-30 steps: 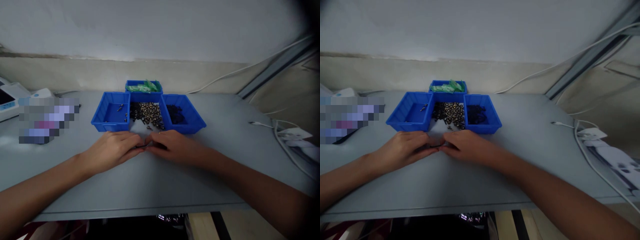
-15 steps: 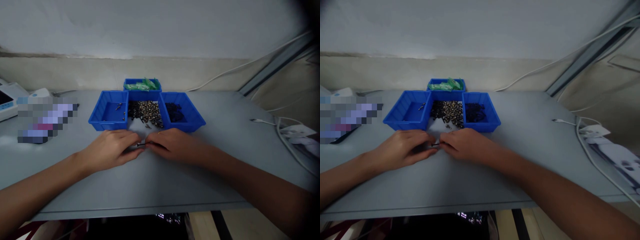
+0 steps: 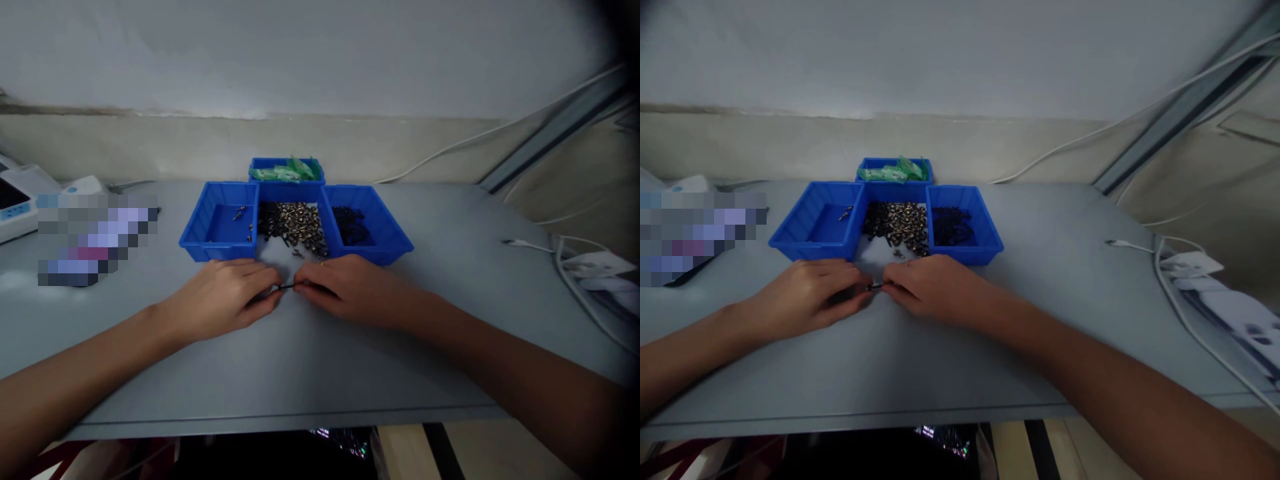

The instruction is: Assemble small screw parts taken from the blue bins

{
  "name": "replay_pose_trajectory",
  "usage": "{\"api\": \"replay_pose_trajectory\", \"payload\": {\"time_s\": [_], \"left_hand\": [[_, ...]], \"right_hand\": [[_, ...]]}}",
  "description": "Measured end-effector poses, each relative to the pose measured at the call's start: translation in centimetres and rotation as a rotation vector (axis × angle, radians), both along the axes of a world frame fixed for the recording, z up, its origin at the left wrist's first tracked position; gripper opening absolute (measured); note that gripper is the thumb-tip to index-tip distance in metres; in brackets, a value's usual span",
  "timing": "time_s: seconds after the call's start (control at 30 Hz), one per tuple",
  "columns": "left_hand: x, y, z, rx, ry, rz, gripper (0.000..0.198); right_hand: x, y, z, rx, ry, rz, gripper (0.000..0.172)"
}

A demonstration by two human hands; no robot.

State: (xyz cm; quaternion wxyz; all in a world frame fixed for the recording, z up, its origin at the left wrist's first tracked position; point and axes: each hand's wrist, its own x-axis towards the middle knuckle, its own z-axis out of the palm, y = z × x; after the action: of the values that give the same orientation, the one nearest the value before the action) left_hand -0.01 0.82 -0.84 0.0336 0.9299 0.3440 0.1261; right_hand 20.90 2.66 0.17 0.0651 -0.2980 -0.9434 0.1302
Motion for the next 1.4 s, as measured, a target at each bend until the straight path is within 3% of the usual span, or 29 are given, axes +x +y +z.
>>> {"api": "replay_pose_trajectory", "payload": {"time_s": [0.43,0.73,1.03,1.4], "left_hand": [[0.07,-0.27,0.18,0.042,-0.144,-0.131,0.018],[-0.01,-0.26,0.05,0.118,-0.129,-0.172,0.020],[-0.25,-0.23,-0.16,0.082,-0.123,-0.052,0.020],[-0.14,-0.06,-0.27,0.034,-0.040,0.053,0.021]], "right_hand": [[-0.38,-0.23,0.02,0.043,-0.023,0.052,0.016],[-0.47,-0.40,-0.23,0.045,-0.007,0.083,0.017],[-0.34,-0.37,0.36,0.042,-0.059,0.002,0.017],[-0.03,-0.21,0.03,0.103,-0.017,0.008,0.019]]}}
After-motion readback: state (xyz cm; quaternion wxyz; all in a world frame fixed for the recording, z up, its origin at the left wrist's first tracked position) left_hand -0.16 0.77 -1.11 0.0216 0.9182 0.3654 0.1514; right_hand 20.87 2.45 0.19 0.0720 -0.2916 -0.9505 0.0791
